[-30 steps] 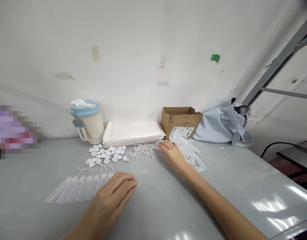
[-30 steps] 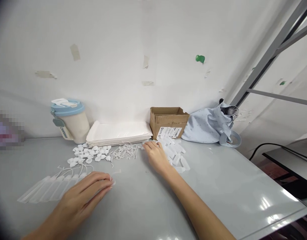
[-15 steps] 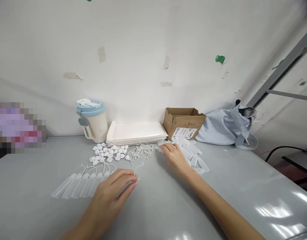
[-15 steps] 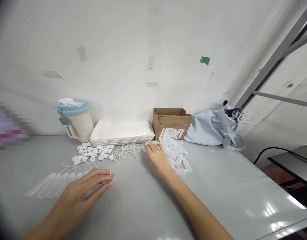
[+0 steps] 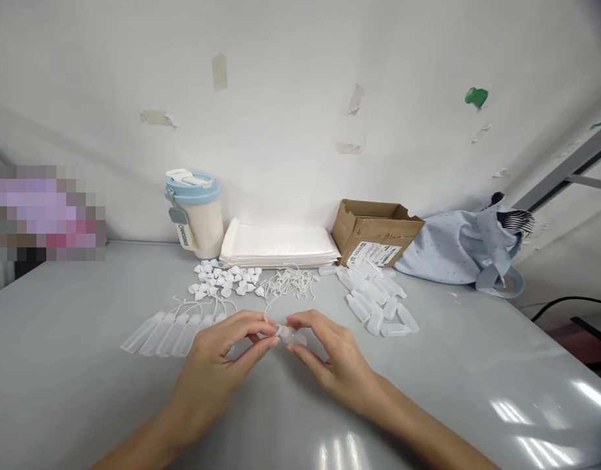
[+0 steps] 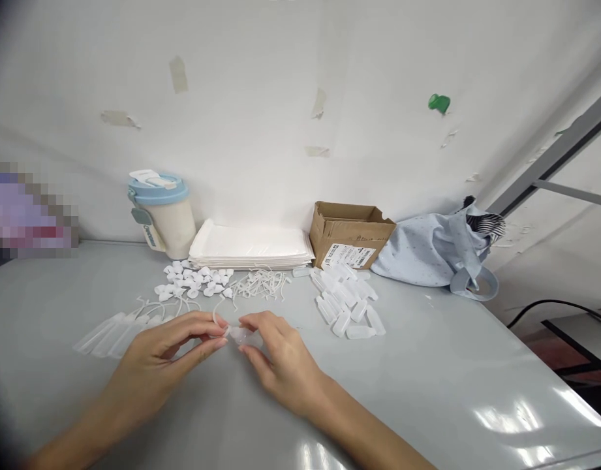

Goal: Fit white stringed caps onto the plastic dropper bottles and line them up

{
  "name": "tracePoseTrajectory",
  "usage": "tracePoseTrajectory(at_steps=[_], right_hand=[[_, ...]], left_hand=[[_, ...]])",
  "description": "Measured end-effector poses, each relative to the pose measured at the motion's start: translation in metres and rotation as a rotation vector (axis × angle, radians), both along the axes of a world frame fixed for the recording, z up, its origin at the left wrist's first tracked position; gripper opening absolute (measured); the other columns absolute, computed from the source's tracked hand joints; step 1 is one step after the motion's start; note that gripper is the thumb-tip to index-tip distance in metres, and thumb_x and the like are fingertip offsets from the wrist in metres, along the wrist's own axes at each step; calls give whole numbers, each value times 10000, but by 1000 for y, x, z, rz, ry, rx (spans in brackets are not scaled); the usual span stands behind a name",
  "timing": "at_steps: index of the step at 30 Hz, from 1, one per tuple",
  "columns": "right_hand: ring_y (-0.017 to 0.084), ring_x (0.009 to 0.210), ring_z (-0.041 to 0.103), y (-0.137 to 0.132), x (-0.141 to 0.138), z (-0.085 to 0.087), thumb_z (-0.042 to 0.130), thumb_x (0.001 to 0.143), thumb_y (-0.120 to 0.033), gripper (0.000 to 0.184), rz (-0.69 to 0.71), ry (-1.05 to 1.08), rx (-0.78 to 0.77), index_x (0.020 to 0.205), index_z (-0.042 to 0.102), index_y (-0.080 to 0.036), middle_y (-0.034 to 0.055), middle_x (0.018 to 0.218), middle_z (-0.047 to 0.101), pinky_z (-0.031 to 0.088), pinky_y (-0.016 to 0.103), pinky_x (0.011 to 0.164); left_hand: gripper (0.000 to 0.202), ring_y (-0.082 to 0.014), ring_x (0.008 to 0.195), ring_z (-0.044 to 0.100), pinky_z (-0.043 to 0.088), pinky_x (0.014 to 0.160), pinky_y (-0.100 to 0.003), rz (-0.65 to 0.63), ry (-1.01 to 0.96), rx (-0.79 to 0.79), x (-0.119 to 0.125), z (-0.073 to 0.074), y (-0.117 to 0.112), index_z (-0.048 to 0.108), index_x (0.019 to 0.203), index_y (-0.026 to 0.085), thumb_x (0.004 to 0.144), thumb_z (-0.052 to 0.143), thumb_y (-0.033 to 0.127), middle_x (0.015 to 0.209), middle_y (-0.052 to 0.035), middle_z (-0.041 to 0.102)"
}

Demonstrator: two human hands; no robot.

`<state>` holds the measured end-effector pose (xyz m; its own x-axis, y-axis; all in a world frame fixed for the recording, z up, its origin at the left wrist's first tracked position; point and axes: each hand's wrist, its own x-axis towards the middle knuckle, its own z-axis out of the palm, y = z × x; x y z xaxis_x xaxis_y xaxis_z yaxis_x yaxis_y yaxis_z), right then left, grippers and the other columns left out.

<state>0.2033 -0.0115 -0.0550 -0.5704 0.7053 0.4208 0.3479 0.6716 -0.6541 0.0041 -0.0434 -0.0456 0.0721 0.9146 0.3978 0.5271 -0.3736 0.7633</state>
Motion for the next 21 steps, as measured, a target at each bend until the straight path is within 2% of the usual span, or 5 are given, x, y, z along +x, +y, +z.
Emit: tracePoseTrajectory(at_steps=[5,13,17,21], right_hand=[[198,948,637,-5,0,0,535,909,-167,288,11,-33,64,1194,507,-200,93,1061,671,542,348,812],[198,974,637,-7,-5,-5,491,928,-130,369,46,-15,210,1284,467,-226,97,1090,654,558,347,805],[199,954,650,-6,-5,-9,486,928,-122,373,30,25,281,1289,484,-215,113,1072,652,577,337,775],[203,945,657,-7,-6,-11,522,912,-129,345,4,68,252,1247,522,-207,113,1050,663,583,342,796]], left_hand=[[101,-143,782,691,569,699,-237,-20,23,4,3,1,-2,691,788,250,840,614,289,883,24,730],[93,-111,742,695,568,674,-190,-52,74,127,3,0,-3,680,811,239,861,604,221,859,35,734],[111,-109,757,695,575,689,-194,-39,134,260,3,-5,-3,664,864,246,881,585,169,866,38,734],[138,-123,791,695,585,726,-225,-19,200,473,4,-11,-4,630,947,248,889,580,134,870,42,729]])
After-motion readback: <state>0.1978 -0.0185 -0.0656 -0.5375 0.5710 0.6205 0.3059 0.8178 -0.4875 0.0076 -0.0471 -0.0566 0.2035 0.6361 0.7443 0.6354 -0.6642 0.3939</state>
